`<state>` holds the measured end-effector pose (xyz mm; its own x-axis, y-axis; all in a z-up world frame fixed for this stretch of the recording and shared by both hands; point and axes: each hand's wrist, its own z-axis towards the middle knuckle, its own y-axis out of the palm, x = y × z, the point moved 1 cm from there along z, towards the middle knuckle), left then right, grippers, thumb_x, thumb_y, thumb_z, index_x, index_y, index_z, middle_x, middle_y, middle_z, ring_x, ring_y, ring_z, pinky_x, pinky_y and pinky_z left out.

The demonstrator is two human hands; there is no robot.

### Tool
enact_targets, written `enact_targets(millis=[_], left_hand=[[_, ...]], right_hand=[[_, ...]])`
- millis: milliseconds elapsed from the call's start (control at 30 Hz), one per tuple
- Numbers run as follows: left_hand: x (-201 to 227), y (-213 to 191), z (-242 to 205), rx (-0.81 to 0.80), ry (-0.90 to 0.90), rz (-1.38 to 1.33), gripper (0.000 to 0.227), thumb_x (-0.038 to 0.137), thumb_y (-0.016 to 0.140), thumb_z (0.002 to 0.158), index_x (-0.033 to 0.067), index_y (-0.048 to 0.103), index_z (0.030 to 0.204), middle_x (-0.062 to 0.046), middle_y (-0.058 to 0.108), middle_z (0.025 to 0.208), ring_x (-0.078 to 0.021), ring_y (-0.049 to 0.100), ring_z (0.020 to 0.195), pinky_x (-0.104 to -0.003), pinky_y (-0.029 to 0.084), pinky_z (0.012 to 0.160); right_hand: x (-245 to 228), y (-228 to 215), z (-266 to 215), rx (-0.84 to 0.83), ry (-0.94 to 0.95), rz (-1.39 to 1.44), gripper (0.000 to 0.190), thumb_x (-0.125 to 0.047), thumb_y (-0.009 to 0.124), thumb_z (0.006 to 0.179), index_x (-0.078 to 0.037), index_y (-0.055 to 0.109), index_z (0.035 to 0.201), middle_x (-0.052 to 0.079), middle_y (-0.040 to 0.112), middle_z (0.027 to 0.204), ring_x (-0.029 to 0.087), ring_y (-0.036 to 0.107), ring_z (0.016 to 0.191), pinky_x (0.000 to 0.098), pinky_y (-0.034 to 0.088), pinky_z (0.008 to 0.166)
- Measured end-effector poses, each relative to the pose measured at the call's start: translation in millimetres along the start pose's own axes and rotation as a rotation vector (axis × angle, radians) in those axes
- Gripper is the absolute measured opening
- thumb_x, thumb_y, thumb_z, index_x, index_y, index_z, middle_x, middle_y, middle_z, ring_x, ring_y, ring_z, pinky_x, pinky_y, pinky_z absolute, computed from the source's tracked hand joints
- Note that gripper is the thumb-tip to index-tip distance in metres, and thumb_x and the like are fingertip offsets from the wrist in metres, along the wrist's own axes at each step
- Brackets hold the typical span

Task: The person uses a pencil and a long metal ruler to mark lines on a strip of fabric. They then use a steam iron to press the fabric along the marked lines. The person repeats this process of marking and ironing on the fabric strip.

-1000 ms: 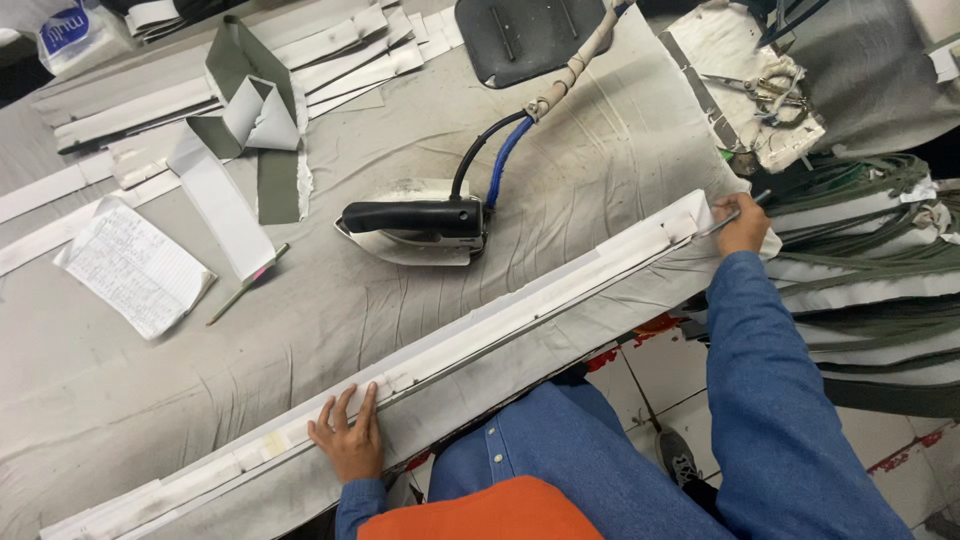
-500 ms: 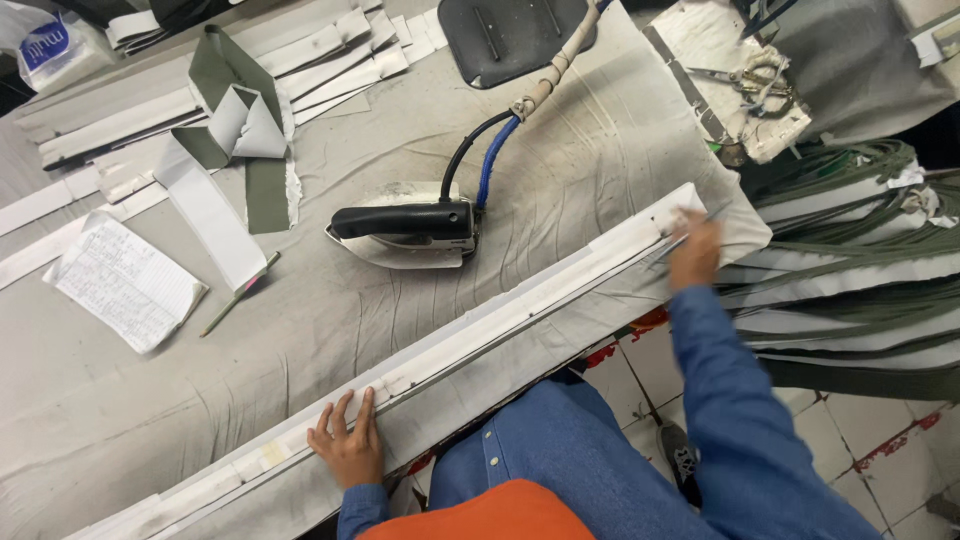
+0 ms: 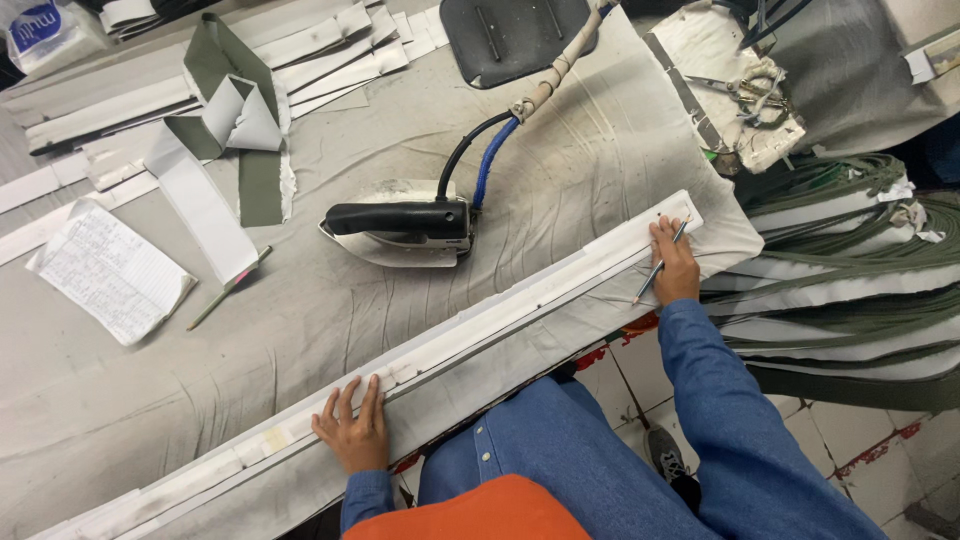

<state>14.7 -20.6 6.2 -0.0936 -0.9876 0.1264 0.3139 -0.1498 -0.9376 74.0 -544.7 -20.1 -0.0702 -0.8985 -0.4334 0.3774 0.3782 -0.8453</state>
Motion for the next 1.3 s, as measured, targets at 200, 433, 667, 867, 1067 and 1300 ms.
enact_targets(millis=[200, 433, 667, 867, 1067, 1300], left_hand=[[1.5, 1.8, -1.8, -0.013, -0.009, -0.023, 0.030, 0.023, 0.070, 0.082, 0.0301, 0.066, 0.110, 0.005, 0.056, 0.122, -0.0251, 0.048, 0.117, -0.063, 0.036, 0.093], [13.1, 10.9, -13.5, -0.029, -0.275, 0.111, 0.044, 0.039, 0.056, 0.085, 0.0193, 0.053, 0.125, -0.015, 0.041, 0.134, -0.0408, 0.035, 0.126, -0.074, 0.024, 0.096], [23.4, 16.8, -10.8, -0.160, -0.641, 0.201, 0.087, 0.064, 0.044, 0.082, 0.0018, 0.031, 0.141, -0.033, 0.020, 0.145, -0.0553, 0.019, 0.130, -0.073, 0.021, 0.094], [17.6, 17.6, -11.7, -0.191, -0.688, 0.146, 0.091, 0.067, 0.046, 0.079, 0.0058, 0.027, 0.143, -0.030, 0.018, 0.146, -0.0514, 0.017, 0.133, -0.072, 0.018, 0.097], [-16.7, 4.7, -29.8, -0.116, -0.590, 0.113, 0.064, 0.063, 0.050, 0.082, 0.0181, 0.050, 0.127, -0.014, 0.042, 0.130, -0.0376, 0.036, 0.123, -0.074, 0.014, 0.091], [-259.4, -20.9, -89.8, 0.209, -0.675, 0.170, 0.038, 0.033, 0.063, 0.082, 0.0132, 0.056, 0.114, -0.009, 0.050, 0.120, -0.0272, 0.047, 0.114, -0.054, 0.029, 0.098]], right_hand=[[-2.3, -4.1, 2.4, -0.013, -0.007, 0.006, 0.030, -0.004, 0.046, 0.097, -0.001, 0.056, 0.124, 0.020, 0.052, 0.131, 0.038, 0.041, 0.127, 0.0458, 0.033, 0.107], [3.0, -6.1, -1.8, -0.015, -0.060, -0.021, 0.030, -0.005, 0.046, 0.097, -0.001, 0.056, 0.125, 0.021, 0.052, 0.131, 0.039, 0.043, 0.126, 0.0455, 0.035, 0.105], [24.3, 5.5, 1.1, 0.049, -0.202, -0.152, 0.028, -0.007, 0.054, 0.096, -0.003, 0.063, 0.122, 0.021, 0.058, 0.126, 0.037, 0.051, 0.119, 0.0429, 0.040, 0.101], [40.7, 10.1, 10.1, -0.052, -0.263, -0.444, 0.031, -0.011, 0.065, 0.089, -0.011, 0.067, 0.120, 0.015, 0.067, 0.119, 0.032, 0.060, 0.112, 0.0507, 0.043, 0.096], [-99.8, 49.6, -3.3, -0.258, -0.184, 0.023, 0.037, -0.006, 0.057, 0.080, -0.015, 0.065, 0.114, 0.010, 0.065, 0.082, 0.029, 0.062, 0.080, 0.0417, 0.047, 0.084], [-340.2, 140.9, -73.6, -0.770, -0.499, 0.167, 0.044, -0.012, 0.057, 0.081, -0.033, 0.057, 0.120, 0.000, 0.061, 0.073, 0.020, 0.062, 0.077, 0.0350, 0.049, 0.076]])
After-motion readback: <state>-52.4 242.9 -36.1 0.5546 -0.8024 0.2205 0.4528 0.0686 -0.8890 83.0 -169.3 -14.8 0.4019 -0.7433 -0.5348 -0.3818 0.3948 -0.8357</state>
